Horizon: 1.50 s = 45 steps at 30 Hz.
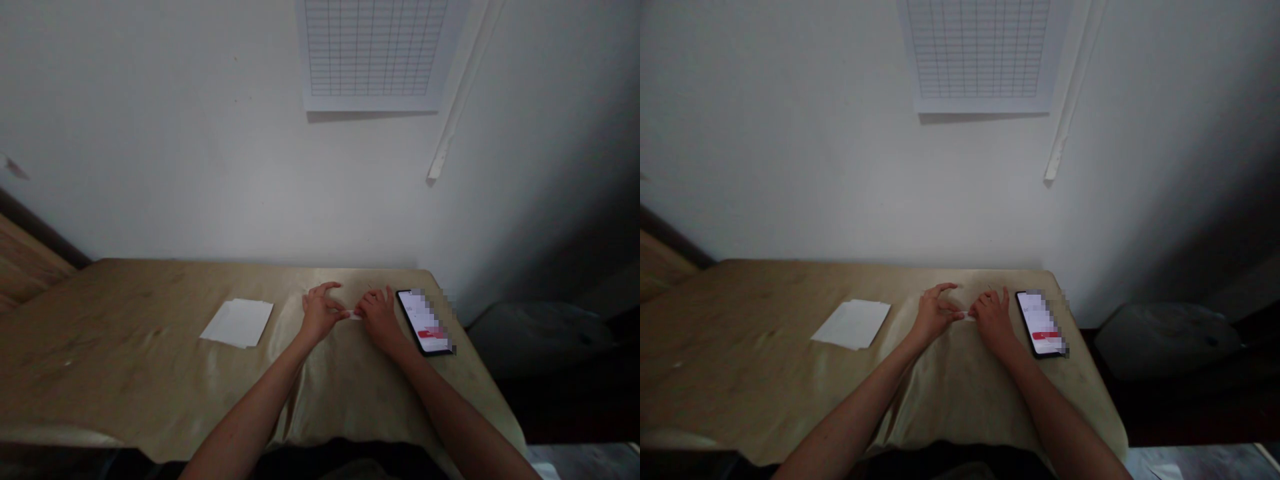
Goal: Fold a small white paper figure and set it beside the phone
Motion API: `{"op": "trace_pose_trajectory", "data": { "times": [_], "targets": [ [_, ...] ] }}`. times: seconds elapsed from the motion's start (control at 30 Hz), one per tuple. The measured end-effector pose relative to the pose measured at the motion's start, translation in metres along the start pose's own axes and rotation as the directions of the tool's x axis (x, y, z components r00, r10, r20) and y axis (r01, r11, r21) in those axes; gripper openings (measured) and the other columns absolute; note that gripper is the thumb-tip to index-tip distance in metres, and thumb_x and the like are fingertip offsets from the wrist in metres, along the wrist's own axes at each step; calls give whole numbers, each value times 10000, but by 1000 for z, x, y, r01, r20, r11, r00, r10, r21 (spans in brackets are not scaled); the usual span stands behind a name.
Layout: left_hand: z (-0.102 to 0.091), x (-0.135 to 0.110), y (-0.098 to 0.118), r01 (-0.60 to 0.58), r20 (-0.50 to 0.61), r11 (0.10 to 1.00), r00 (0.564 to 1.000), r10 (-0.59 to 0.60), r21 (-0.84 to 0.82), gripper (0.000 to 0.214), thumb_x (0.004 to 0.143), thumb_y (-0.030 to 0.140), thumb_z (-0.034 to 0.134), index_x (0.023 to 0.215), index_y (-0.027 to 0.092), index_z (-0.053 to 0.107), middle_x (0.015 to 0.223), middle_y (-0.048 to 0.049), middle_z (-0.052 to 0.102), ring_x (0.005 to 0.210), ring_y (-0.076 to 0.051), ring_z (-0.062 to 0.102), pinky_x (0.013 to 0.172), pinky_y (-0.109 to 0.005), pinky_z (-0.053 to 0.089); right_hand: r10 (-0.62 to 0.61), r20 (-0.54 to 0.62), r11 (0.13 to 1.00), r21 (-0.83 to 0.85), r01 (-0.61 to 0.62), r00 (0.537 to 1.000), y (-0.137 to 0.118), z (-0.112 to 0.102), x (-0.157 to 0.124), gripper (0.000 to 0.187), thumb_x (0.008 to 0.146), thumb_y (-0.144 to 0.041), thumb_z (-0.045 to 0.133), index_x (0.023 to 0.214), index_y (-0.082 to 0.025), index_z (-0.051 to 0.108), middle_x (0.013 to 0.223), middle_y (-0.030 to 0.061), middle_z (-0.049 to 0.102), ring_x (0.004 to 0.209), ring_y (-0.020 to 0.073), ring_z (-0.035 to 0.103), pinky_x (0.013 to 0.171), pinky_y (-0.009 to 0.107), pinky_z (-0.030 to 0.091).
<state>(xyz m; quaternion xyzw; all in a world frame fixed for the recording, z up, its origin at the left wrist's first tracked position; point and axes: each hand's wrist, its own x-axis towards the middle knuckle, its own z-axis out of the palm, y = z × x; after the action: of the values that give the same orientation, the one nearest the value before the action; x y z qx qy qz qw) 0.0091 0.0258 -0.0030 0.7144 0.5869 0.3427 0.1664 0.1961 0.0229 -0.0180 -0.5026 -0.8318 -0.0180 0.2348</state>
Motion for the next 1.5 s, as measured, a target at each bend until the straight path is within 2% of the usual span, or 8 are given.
{"op": "trace_pose_trajectory", "data": {
  "times": [0.1, 0.33, 0.5, 0.6, 0.87, 1.1, 1.3, 1.5],
  "targets": [
    [0, 1, -1, -3, -15, 1000, 1000, 2, -15, 101, 676, 282, 885, 681, 311, 789, 1355, 8, 639, 1266, -297, 528, 1118, -556, 344, 14, -4, 1000, -4, -15, 1000, 2, 1, 1, 213, 958, -178, 505, 868, -236, 688, 940, 53, 685, 1078, 270, 545, 1161, 638, 156],
    [2, 1, -3, -21, -29, 1000, 999, 21, -10, 77, 723, 347, 855, 729, 300, 794, 1332, -16, 642, 1259, -288, 526, 1120, -538, 346, -6, -62, 995, 97, 12, 998, 6, 1, 1, 167, 966, -332, 566, 884, -249, 686, 920, 39, 688, 1029, 252, 556, 1160, 611, 188],
    [5, -4, 0, -30, 16, 997, 999, 29, 68, 144, 744, 465, 818, 768, 325, 796, 1344, -5, 628, 1298, -309, 470, 1163, -665, 180, 15, -53, 994, 105, -9, 998, 6, 1, 0, 140, 945, -273, 596, 839, -243, 683, 909, 30, 688, 1042, 256, 561, 1153, 627, 188],
    [6, -4, 0, -47, 34, 995, 998, 44, 82, 147, 743, 495, 807, 761, 350, 800, 1362, 8, 618, 1305, -314, 454, 1165, -694, 119, 19, -54, 994, 112, -12, 998, 6, 0, 0, 139, 934, -274, 613, 819, -244, 686, 906, 26, 696, 1065, 263, 564, 1155, 635, 172],
    [3, -1, -3, -19, 20, 998, 1000, 18, 61, 151, 713, 488, 832, 731, 341, 804, 1368, 11, 623, 1301, -300, 451, 1165, -587, 242, 67, -136, 981, 192, -40, 988, 7, -6, 1, 221, 918, -325, 638, 720, -229, 648, 788, 8, 685, 979, 228, 606, 1178, 600, 149],
    [0, 0, 2, 11, 0, 999, 1000, -11, 49, 77, 733, 395, 835, 728, 329, 796, 1360, 24, 626, 1292, -290, 462, 1165, -562, 234, 45, -105, 976, 217, -22, 993, 9, -8, 3, 178, 934, -222, 579, 790, -241, 682, 847, 11, 717, 1011, 221, 605, 1169, 597, 149],
    [-1, 0, 1, 25, -3, 999, 1000, -25, 45, 49, 739, 384, 833, 748, 345, 804, 1354, 27, 622, 1298, -301, 441, 1167, -594, 213, 112, -162, 978, 191, -80, 980, 12, -13, 3, 250, 941, -346, 593, 727, -253, 682, 820, 6, 721, 1010, 236, 601, 1181, 606, 108],
    [0, 0, 0, 25, -11, 999, 1000, -25, 47, 61, 735, 377, 836, 747, 327, 803, 1347, 11, 630, 1299, -303, 455, 1156, -574, 248, 116, -189, 972, 225, -72, 975, 15, -13, 2, 309, 943, -414, 583, 696, -259, 686, 773, 3, 711, 983, 230, 609, 1185, 601, 94]
  ]
}}
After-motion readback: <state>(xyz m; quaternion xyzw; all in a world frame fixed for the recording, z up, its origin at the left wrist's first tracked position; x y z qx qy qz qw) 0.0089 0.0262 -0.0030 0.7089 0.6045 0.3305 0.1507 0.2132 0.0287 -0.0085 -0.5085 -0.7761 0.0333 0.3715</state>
